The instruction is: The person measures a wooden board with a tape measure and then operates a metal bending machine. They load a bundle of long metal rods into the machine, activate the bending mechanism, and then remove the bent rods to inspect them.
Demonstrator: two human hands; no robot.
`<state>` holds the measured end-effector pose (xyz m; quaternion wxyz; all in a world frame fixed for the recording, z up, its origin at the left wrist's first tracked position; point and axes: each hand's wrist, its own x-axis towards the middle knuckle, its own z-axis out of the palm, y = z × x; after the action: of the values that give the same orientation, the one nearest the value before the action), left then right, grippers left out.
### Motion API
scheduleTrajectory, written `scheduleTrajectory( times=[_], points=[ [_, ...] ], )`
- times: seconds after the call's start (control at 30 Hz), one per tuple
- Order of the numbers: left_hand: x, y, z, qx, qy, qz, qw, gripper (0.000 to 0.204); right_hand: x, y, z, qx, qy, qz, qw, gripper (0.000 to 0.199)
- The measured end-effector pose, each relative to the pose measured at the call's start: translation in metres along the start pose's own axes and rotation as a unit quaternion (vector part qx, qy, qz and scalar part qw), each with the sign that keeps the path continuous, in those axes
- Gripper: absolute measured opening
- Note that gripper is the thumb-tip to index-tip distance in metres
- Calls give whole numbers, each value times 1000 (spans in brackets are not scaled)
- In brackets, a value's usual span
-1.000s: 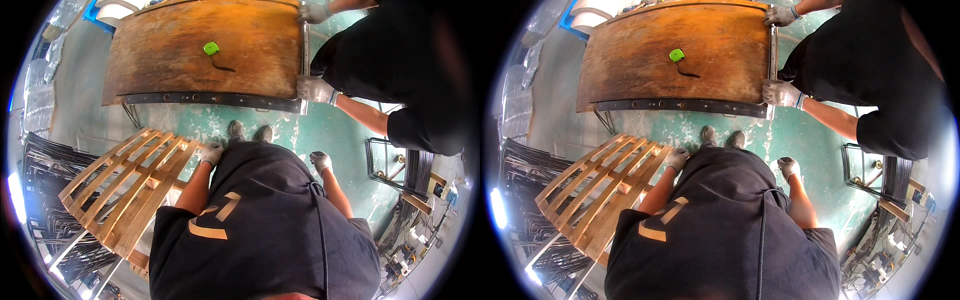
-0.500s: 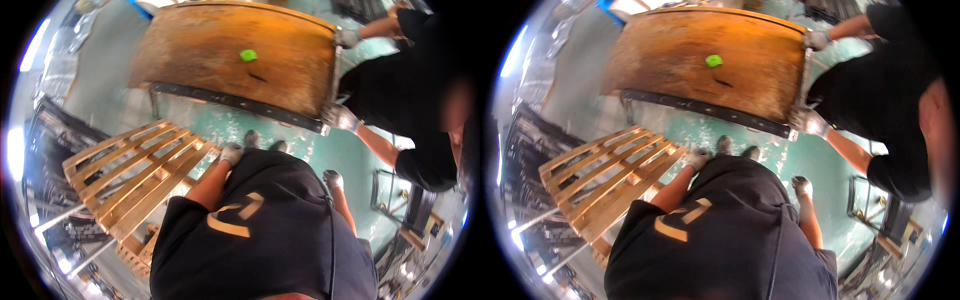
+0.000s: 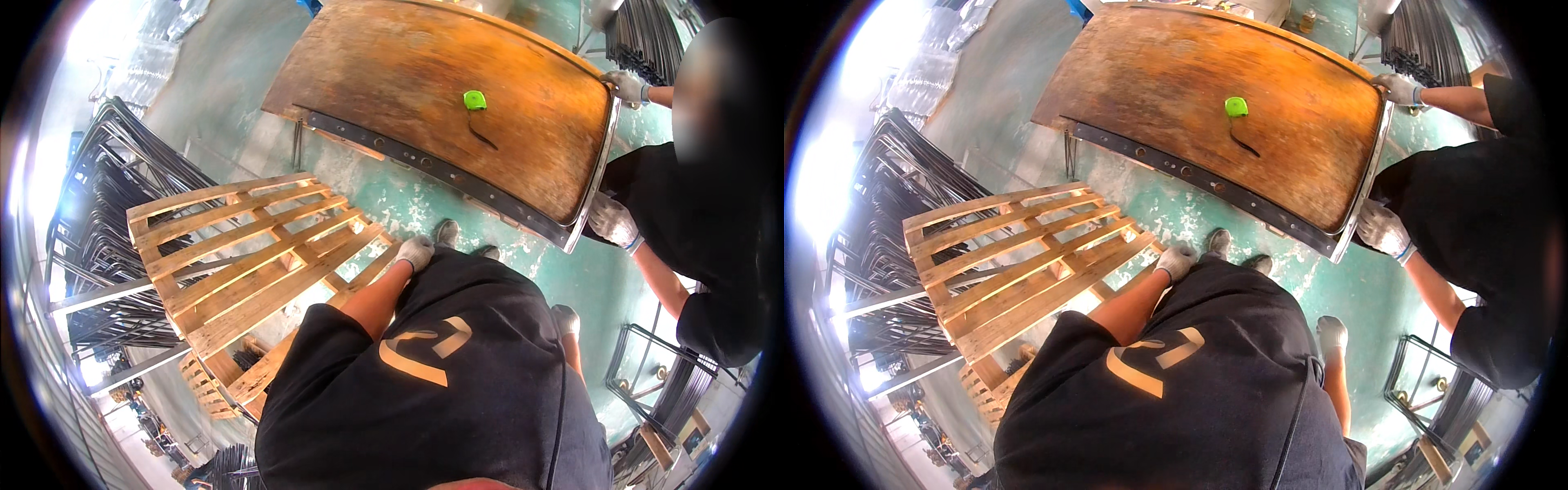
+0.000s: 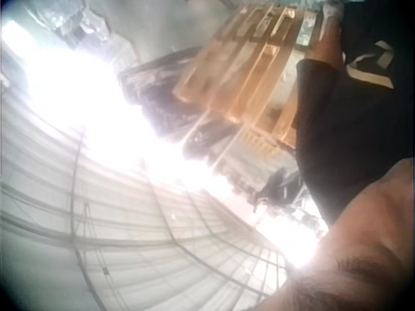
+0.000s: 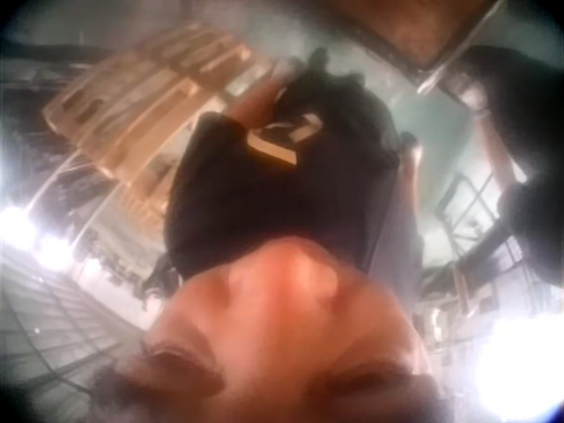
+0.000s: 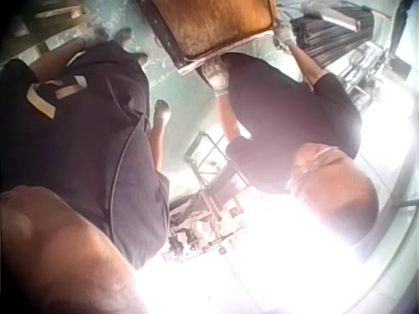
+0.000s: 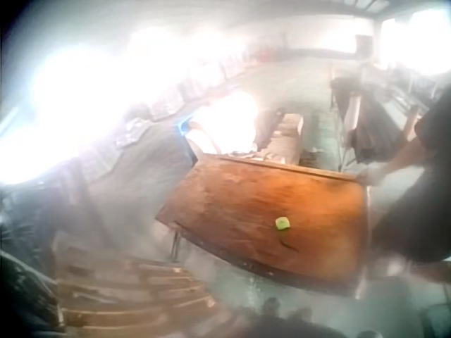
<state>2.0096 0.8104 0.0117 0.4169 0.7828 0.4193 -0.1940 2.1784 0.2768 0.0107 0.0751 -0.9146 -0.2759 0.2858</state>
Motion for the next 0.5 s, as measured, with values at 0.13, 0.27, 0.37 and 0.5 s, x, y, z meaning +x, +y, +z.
scheduleTrajectory(
  times=[0.13,0.27,0.37,0.5],
  points=[
    [1,-2,-4,-8,-4,-9,1000,27,3,2,9,-68,5,-42,997,6],
    [-2,1,-9,-8,3,1,1000,27,6,-10,0,-91,-2,-53,994,7],
    [1,-6,-8,-3,-8,-2,1000,27,6,-18,-6,-91,-15,-39,995,8],
    [2,-6,-4,0,-8,0,1000,28,2,-13,-1,-95,-9,-33,995,8]
  ],
)
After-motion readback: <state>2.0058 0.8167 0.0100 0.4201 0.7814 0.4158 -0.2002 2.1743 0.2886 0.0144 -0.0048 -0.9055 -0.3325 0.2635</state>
